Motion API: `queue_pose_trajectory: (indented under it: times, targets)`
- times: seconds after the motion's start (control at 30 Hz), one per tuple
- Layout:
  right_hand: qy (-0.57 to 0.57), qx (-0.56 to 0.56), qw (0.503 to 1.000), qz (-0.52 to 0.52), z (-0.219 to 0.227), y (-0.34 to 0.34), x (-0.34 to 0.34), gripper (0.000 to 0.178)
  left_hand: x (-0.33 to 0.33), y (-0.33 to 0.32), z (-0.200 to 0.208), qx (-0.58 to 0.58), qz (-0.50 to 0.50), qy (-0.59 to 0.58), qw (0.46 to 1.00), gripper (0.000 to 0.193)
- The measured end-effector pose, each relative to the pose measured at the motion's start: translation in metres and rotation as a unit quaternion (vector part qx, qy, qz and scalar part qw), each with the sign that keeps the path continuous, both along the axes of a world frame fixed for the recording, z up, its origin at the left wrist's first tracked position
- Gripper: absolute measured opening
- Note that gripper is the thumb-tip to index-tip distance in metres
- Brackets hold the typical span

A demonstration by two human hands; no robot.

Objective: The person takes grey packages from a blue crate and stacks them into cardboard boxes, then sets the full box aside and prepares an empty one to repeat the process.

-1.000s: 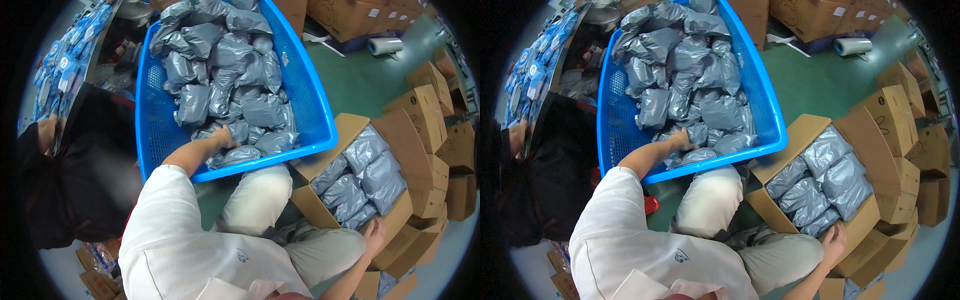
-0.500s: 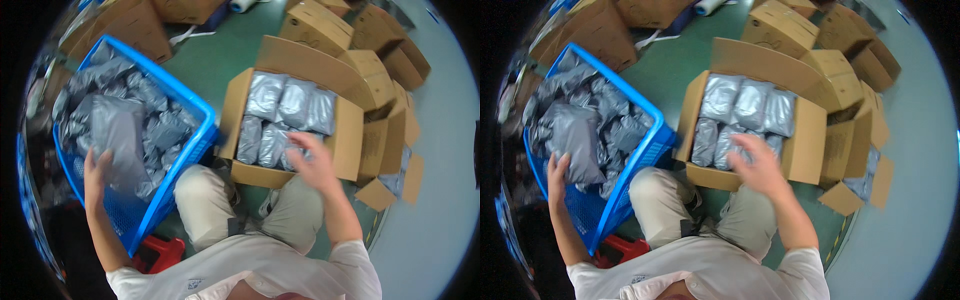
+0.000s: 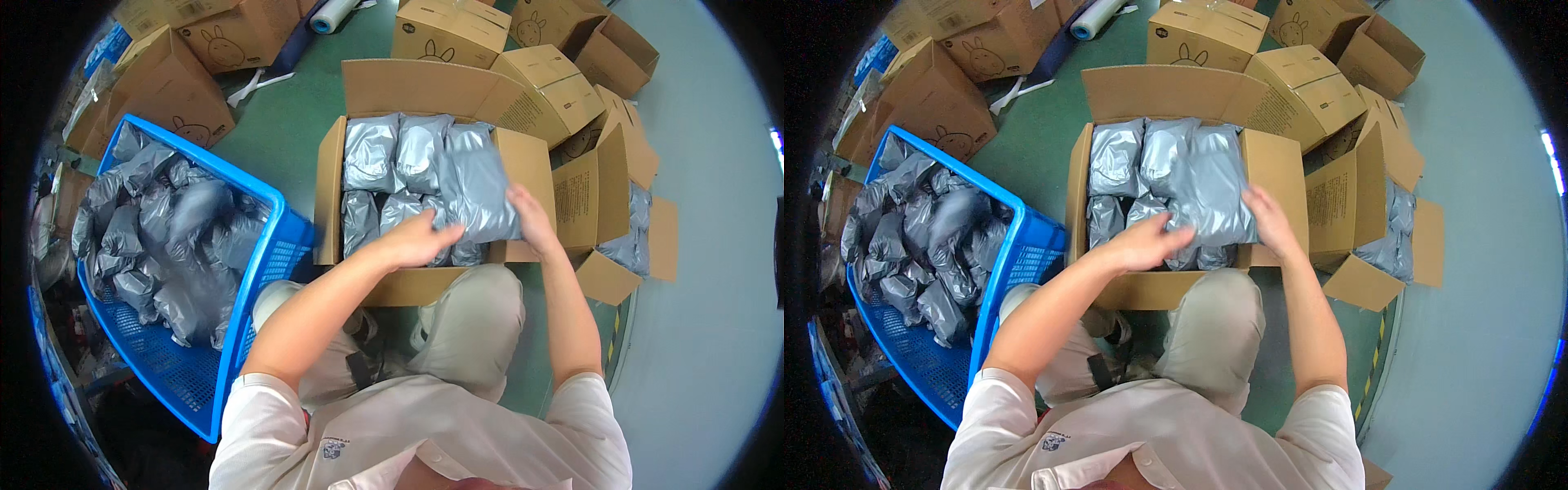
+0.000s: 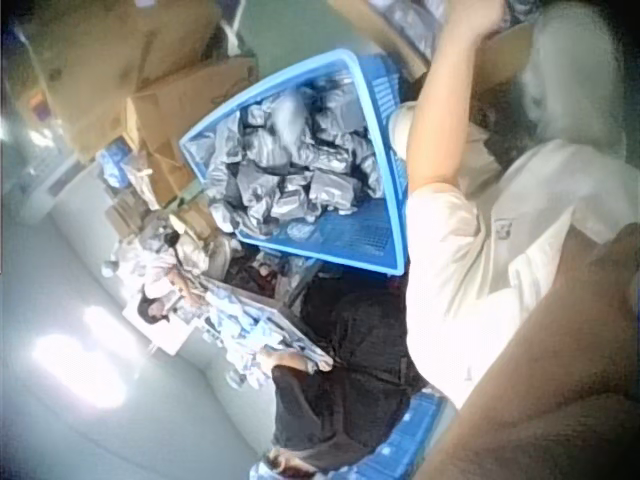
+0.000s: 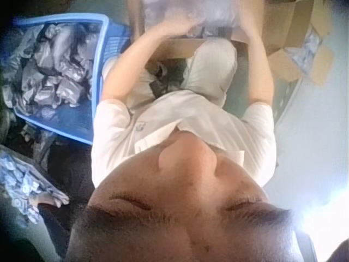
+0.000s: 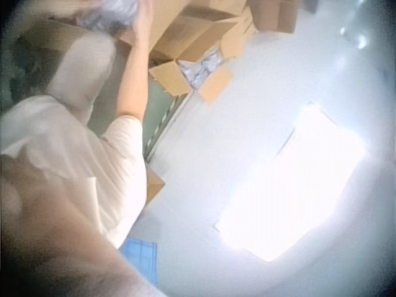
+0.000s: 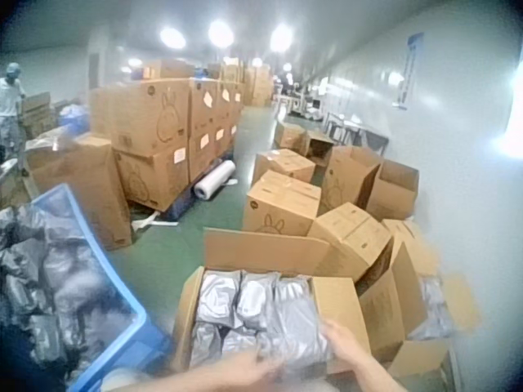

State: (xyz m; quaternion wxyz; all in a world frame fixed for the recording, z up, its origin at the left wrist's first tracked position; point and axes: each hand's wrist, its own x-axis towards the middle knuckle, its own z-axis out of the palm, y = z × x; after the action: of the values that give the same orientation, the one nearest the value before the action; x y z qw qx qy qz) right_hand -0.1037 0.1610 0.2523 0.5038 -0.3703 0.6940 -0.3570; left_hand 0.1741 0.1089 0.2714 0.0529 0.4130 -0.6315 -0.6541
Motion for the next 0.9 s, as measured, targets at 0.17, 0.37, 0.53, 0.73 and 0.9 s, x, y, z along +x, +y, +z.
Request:
queue_pose_trajectory:
  times: [0.17,0.37,0.53,0.73,0.9]
  targets:
    - [0.415,0.014,0.908,0.055,-0.052,0.029,-0.022,0.041,0.046,-0.017,-0.020,-0.111,-0.057,-0.072,0.990,0.069]
    - [0.498,-0.309,0.779,0.222,-0.039,-0.043,0.020,0.039,0.099,-0.039,0.018,-0.104,0.131,0.001,0.986,0.043]
    - [0.483,-0.151,0.829,0.236,-0.079,-0.042,0.024,0.039,0.180,-0.047,0.039,-0.100,0.299,0.037,0.948,0.038]
    - [0.592,-0.128,0.773,0.188,-0.107,-0.032,0.030,0.032,0.301,-0.085,-0.006,-0.147,0.546,-0.097,0.819,0.060]
    - [0.590,-0.246,0.763,0.093,-0.105,-0.013,0.031,0.027,0.330,-0.113,-0.137,0.111,0.530,-0.230,0.809,0.120]
